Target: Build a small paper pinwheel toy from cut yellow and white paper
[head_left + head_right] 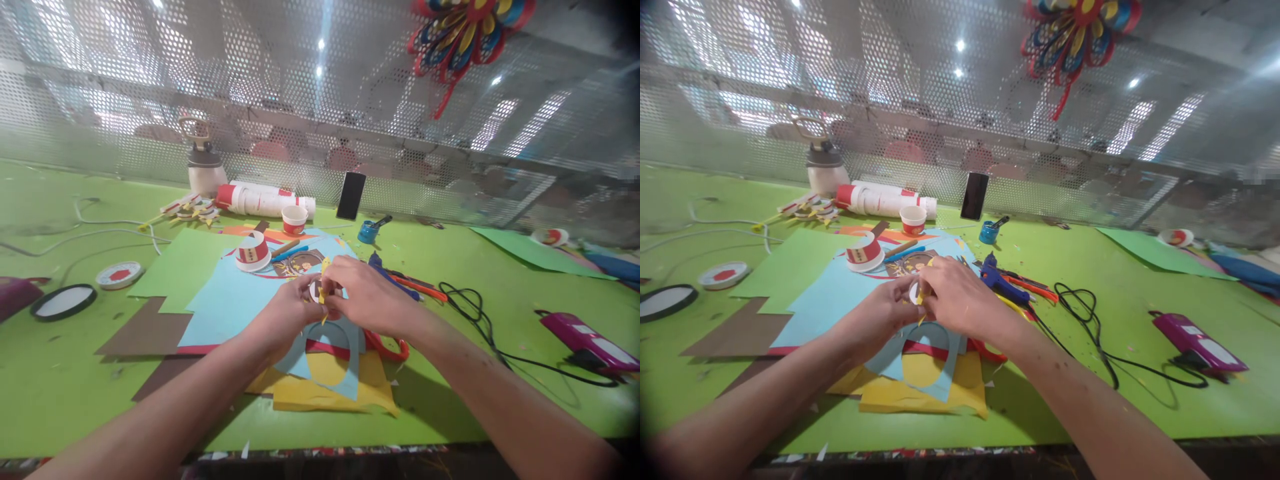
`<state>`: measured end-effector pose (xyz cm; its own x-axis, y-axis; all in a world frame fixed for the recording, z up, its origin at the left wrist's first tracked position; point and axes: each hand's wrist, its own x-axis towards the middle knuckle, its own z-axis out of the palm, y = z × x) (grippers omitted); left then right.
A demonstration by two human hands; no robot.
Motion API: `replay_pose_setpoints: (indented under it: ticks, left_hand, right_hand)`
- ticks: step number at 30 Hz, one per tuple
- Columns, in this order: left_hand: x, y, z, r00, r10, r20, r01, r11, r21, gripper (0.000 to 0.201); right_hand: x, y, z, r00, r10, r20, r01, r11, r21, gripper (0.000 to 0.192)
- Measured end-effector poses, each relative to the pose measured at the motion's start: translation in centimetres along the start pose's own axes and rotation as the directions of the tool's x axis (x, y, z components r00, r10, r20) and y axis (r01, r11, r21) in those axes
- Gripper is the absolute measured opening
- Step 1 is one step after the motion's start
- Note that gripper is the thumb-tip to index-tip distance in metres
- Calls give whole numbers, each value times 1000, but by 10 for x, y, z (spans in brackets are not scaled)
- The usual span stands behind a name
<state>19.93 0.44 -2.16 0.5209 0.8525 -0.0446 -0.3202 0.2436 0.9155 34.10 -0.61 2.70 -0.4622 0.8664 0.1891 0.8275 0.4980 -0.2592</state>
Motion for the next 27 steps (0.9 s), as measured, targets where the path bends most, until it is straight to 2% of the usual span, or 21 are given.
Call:
replay_pose_setpoints:
  ticks: [4,12,19,27]
  left_hand:
    - [1,0,-1,998,-66,2,66,995,-69,34]
    - [0,3,-4,997,-49,66,60,984,-167,20]
    - [2,1,-3,996,-89,19,91,982,-163,15]
    - [1,2,2,988,-126,-92,117,988,-96,26]
  right_hand:
    - [-1,2,0,1000,16,7,-16,1000,-3,9]
    - [-3,4,1,1000,29,3,-29,1000,3,8]
    - [-7,10,3,998,17,-54,-19,999,-43,11]
    - [-9,10,4,999,27,-46,-31,995,-95,9]
